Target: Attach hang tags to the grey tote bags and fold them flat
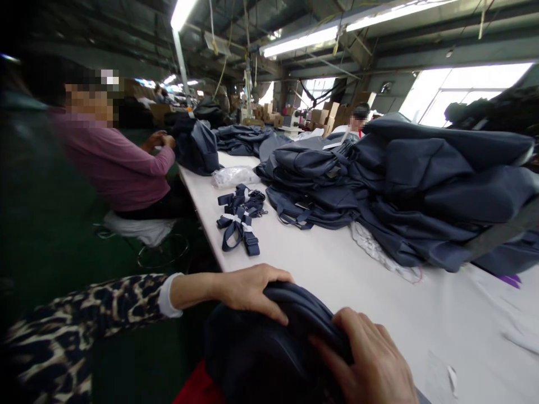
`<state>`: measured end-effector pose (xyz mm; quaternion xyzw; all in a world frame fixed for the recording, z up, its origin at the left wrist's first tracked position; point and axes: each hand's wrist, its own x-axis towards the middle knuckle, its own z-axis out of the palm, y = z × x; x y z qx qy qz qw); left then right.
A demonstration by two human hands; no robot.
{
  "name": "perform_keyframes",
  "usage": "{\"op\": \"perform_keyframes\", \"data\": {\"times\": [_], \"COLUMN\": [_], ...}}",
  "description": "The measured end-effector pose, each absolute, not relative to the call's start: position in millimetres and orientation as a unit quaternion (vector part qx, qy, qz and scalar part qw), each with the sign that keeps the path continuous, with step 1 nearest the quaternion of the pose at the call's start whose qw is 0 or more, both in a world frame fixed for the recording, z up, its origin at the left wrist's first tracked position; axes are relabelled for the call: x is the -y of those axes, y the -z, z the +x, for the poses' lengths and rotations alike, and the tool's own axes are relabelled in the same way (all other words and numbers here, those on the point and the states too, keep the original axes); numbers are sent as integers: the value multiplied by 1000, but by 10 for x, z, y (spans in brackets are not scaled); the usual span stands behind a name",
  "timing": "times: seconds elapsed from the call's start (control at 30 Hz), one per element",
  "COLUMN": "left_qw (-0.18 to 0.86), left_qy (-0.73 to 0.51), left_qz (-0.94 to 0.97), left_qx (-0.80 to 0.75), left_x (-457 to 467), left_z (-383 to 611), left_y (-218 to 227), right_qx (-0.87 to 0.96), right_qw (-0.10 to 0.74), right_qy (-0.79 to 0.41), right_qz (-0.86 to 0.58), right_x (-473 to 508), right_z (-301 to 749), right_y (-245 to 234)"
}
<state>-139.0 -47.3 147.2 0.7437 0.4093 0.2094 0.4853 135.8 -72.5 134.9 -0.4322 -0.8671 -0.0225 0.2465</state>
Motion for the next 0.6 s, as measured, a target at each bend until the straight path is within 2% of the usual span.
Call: {"op": "perform_keyframes", "data": {"times": [0.13,0.3,0.4,0.53,0.6], "left_qw": [546,643,646,615,593], "left_qy": [-228,-216,-164,-116,-105], "left_qz": [698,592,588,619,637], "left_qx": [-402,-436,-458,-474,-481], "left_x": [277,-114,-377,-620,-690], "left_z": [-1319,-1263,-1169,-1054,-1029], "left_y": [-1173,-729,-442,-141,-62], "right_qx": [846,789,767,788,788], "right_qw": [239,233,185,91,70], "right_qy": [30,79,95,121,119], "right_qz": [-476,-563,-607,-597,-600], "right_x": [719,1122,1447,1637,1640], "right_z": [1534,2298,2650,2821,2844], "right_y": [-1377,-1289,-880,-113,149]}}
